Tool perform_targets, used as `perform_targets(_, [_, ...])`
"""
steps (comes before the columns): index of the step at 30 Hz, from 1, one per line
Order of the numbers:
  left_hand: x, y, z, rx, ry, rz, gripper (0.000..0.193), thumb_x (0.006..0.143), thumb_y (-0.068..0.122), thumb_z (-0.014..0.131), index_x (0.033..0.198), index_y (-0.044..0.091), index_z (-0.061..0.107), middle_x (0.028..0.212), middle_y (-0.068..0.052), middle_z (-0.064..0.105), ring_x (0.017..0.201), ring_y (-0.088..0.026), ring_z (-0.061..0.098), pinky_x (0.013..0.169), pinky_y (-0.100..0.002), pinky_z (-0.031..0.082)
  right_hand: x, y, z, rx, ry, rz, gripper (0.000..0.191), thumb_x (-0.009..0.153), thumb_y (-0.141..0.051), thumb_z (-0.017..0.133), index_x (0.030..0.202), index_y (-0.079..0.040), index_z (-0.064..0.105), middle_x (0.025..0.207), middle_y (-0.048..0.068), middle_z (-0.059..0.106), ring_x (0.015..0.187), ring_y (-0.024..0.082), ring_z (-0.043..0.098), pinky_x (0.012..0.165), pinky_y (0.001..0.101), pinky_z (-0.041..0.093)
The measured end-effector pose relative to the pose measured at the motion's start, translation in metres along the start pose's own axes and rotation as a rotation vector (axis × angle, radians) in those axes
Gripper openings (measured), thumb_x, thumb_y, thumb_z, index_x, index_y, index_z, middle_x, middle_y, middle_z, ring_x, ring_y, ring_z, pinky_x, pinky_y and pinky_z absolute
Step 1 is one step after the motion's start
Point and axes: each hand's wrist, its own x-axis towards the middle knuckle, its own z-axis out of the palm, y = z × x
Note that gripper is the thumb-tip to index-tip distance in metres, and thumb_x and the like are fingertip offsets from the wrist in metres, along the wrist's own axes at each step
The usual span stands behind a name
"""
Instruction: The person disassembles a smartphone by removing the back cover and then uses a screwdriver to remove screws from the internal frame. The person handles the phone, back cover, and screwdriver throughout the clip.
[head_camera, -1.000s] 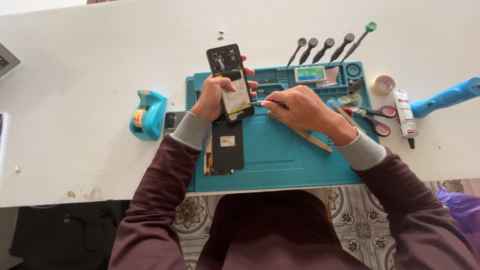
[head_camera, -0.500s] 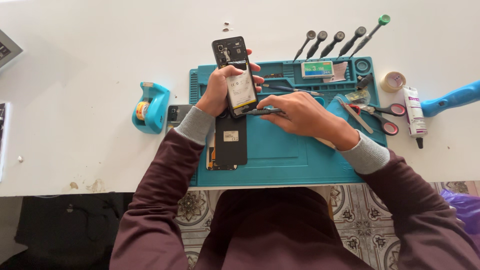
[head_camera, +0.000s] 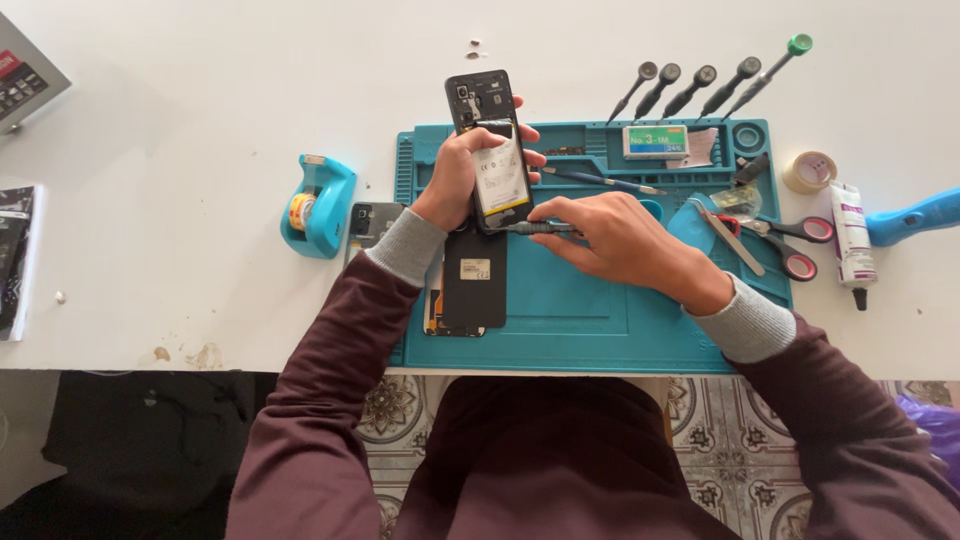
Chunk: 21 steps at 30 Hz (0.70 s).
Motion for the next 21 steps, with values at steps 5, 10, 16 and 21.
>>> perform_targets(5, [-0.003, -0.004, 0.003, -0.079, 0.07, 0.046, 0.057, 0.092, 0.006, 0.04, 0.149, 0.001, 0.039, 0.112, -0.02, 0.064, 0.092, -0.032, 0.071, 0.082, -0.047, 0.063, 0.001, -0.015, 0.0, -0.1, 0.08, -0.027, 0.022, 0.092, -0.025, 0.072, 0.102, -0.005, 0.071, 0.073, 0.013, 0.071, 0.061, 0.033, 0.068, 0.052, 0.04, 0.049])
perform_targets(10, [-0.008, -0.009, 0.01, -0.163, 0.163, 0.084, 0.053, 0.094, 0.008, 0.044, 0.147, 0.002, 0.043, 0.104, -0.014, 0.063, 0.086, -0.026, 0.068, 0.078, -0.041, 0.06, 0.002, -0.036, 0.002, -0.154, 0.074, 0.083, 0.027, 0.093, -0.03, 0.07, 0.086, -0.005, 0.076, 0.057, 0.009, 0.065, 0.043, 0.025, 0.059, 0.044, 0.0365, 0.043])
perform_targets(16, [-0.016, -0.011, 0.016, -0.223, 0.181, 0.075, 0.052, 0.094, 0.009, 0.049, 0.146, 0.004, 0.047, 0.096, -0.004, 0.055, 0.08, -0.014, 0.057, 0.073, -0.032, 0.055, 0.002, -0.036, 0.006, -0.198, 0.089, 0.093, 0.03, 0.09, -0.035, 0.072, 0.083, -0.006, 0.076, 0.045, 0.005, 0.059, 0.035, 0.019, 0.054, 0.039, 0.0335, 0.039])
perform_targets(21, [-0.016, -0.013, 0.017, -0.265, 0.17, 0.083, 0.048, 0.097, 0.013, 0.049, 0.144, 0.003, 0.048, 0.094, -0.003, 0.053, 0.079, -0.011, 0.055, 0.07, -0.028, 0.053, 0.0, -0.032, 0.005, -0.155, 0.046, 0.103, 0.028, 0.086, -0.036, 0.073, 0.094, -0.009, 0.076, 0.044, 0.005, 0.058, 0.035, 0.02, 0.056, 0.039, 0.0338, 0.039])
